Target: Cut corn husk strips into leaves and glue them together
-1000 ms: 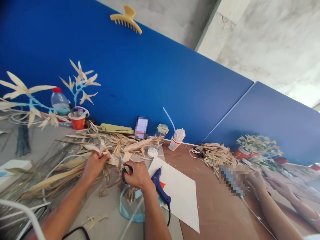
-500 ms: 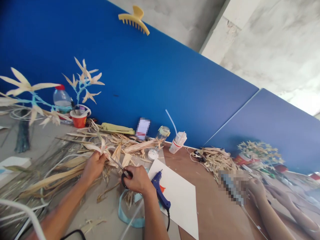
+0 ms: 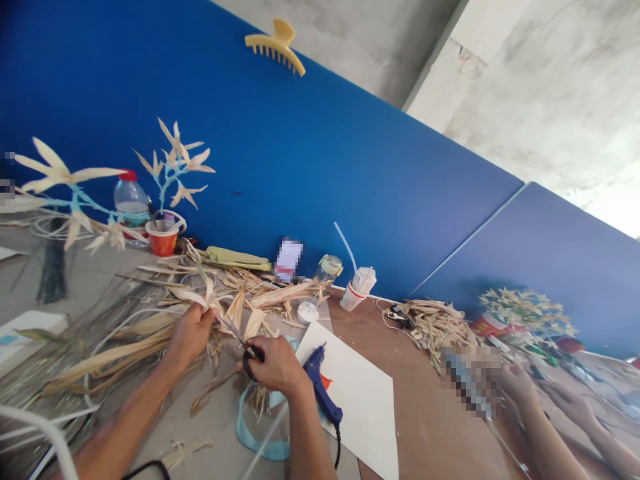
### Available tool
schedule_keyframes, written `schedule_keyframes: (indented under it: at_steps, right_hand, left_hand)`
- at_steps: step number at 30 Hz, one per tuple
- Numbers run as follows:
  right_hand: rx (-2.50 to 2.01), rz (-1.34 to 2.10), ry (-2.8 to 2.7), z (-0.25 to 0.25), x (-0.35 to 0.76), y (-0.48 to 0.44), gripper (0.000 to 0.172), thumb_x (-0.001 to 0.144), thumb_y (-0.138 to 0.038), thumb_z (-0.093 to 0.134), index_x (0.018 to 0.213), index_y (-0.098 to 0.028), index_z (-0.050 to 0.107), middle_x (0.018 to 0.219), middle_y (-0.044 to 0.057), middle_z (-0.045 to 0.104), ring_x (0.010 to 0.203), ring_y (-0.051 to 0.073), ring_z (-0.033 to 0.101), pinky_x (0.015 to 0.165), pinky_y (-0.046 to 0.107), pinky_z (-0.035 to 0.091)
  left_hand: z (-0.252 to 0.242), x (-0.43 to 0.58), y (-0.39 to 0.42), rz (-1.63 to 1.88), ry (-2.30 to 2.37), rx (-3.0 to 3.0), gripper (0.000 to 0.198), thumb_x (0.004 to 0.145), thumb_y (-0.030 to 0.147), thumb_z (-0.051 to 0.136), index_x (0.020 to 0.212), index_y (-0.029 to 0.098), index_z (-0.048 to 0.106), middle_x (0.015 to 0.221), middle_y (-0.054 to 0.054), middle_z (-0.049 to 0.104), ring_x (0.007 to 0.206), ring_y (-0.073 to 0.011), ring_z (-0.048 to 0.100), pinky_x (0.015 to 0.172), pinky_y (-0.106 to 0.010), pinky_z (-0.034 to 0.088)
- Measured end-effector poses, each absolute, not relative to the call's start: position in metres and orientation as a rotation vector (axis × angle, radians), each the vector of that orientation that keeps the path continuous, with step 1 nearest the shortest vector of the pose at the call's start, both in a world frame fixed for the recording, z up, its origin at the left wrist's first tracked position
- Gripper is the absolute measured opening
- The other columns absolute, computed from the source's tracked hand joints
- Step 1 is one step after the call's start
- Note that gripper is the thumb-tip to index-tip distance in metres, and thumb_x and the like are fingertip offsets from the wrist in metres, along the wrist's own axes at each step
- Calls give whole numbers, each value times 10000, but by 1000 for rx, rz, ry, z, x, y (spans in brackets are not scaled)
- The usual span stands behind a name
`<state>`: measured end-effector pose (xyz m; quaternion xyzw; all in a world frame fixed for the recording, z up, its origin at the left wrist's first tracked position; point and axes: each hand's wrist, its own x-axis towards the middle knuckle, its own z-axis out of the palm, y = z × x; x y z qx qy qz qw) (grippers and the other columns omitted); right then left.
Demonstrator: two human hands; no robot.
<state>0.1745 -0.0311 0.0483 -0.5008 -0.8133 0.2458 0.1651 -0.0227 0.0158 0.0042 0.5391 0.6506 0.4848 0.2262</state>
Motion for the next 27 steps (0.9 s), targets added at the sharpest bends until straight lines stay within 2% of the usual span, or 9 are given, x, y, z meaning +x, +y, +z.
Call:
schedule_keyframes:
  at_steps: [9,21,27]
  right_hand:
    - [-1426,801,-2283,48,176,-31,284,762,-219,570,1005,-231,717,755,0,706,673,149,594,625,216,400]
    - [-1432,802,-2272,46,176,-31,280,755,-198,573,995,-228,714,770,0,711,689,153,609,628,217,406]
    - [-1436,856,-2236,43,176,-30,293,774,-196,565,1023,-235,714,792,4,724,703,159,621,642,225,424]
  left_hand:
    - [4,-23,15,1357,1740,1462,258,804,351,437,928,200,605,956,-107,716,1034,-270,632,829,-344,487]
    - [5,-24,15,1401,1725,1418,255,792,394,455,877,203,602,968,-105,720,1017,-277,637,862,-357,486]
    - [9,-24,14,1401,1696,1392,305,791,378,457,955,184,626,1050,-129,711,1032,-275,626,909,-372,464]
